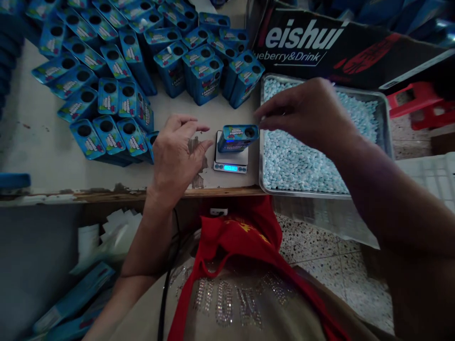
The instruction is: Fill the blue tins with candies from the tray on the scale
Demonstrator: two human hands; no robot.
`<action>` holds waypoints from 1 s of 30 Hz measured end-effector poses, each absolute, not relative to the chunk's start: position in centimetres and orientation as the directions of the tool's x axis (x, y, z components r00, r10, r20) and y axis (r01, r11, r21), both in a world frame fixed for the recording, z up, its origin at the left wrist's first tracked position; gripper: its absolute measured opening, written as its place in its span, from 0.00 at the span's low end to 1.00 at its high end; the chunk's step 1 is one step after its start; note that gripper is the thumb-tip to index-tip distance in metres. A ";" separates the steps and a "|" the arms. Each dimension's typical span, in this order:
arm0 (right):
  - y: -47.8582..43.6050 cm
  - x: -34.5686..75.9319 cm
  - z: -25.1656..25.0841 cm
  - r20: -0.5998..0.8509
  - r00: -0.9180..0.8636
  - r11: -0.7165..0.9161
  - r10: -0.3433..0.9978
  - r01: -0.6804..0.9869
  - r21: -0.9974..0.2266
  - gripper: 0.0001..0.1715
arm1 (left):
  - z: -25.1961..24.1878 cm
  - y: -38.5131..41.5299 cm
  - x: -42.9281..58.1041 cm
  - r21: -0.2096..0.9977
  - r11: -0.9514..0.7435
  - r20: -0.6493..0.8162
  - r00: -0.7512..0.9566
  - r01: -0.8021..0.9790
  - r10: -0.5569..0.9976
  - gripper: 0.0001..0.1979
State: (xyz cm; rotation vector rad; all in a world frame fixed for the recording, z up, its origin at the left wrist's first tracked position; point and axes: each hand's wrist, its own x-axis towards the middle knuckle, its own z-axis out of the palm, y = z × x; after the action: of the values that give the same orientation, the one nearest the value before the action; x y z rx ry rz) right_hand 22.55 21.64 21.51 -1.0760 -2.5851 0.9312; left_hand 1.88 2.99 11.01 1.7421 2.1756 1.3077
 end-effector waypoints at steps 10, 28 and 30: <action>22.9 25.1 20.1 -0.060 -0.645 0.276 0.762 0.407 -0.871 0.11 | 12.8 4.4 4.1 0.567 0.000 0.453 -0.312 0.824 0.836 0.07; 23.1 21.7 20.2 -0.086 -0.871 0.743 0.484 0.461 -0.485 0.06 | 12.3 5.0 4.1 0.613 0.097 0.339 -0.372 0.784 0.864 0.15; 23.8 22.1 20.2 -0.056 -0.841 0.699 0.538 0.483 -0.527 0.09 | 11.9 5.7 4.0 0.610 0.097 0.332 -0.365 0.787 0.869 0.18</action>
State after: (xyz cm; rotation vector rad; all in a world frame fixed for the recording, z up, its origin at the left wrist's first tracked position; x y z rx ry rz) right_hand 22.10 23.78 20.15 -0.8442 -2.8007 0.8247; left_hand 3.98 5.68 11.90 1.7006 2.2412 1.1236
